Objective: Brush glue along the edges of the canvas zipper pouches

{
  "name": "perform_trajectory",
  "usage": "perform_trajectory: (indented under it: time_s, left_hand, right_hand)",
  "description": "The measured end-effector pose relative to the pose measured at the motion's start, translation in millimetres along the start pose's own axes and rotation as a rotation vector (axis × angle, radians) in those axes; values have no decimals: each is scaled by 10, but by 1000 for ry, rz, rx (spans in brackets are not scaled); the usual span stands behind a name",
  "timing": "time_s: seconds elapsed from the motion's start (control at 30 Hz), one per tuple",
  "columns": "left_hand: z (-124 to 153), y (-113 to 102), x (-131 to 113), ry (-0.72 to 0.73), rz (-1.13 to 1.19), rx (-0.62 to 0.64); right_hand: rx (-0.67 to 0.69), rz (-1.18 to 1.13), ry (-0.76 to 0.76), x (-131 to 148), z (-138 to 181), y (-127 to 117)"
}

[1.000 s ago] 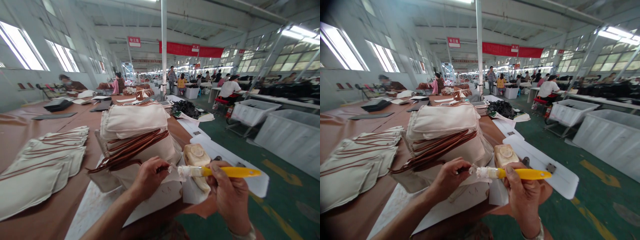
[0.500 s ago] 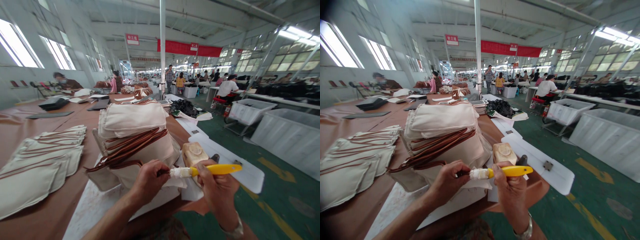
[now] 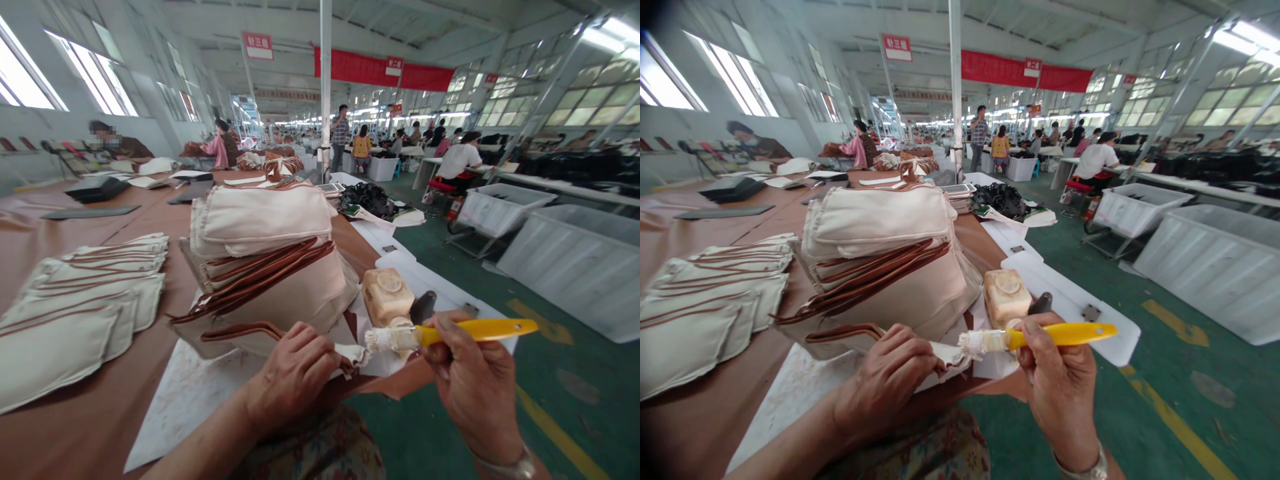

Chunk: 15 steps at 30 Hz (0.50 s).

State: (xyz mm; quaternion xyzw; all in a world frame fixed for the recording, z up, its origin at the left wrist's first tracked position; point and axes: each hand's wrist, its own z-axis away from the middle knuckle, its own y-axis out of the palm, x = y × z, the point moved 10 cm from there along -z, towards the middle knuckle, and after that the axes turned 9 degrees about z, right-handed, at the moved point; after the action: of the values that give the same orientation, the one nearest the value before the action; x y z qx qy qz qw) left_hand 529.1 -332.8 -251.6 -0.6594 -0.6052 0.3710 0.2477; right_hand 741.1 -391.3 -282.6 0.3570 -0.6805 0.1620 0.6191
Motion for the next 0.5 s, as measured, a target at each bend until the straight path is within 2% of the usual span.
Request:
perform_trajectory:
  time_s: [0.1, 0.23, 0.3, 0.4, 0.43, 0.5]
  left_hand:
    - [9, 10, -95, 62, -52, 33]
    - [4, -26, -128, 75, -95, 18]
    - [1, -23, -134, 75, -102, 25]
    - [-14, -29, -150, 75, -118, 25]
    - [-23, -35, -158, 75, -124, 22]
    - [-39, -47, -171, 79, -131, 18]
  right_hand:
    - [83, 67, -85, -3, 108, 106]
    - [220, 239, -253, 125, 244, 209]
    - [207, 312, -309, 207, 261, 154]
    - [89, 323, -347, 294, 245, 9]
    - [84, 326, -352, 296, 248, 10]
    - [168, 361, -362, 262, 279, 117]
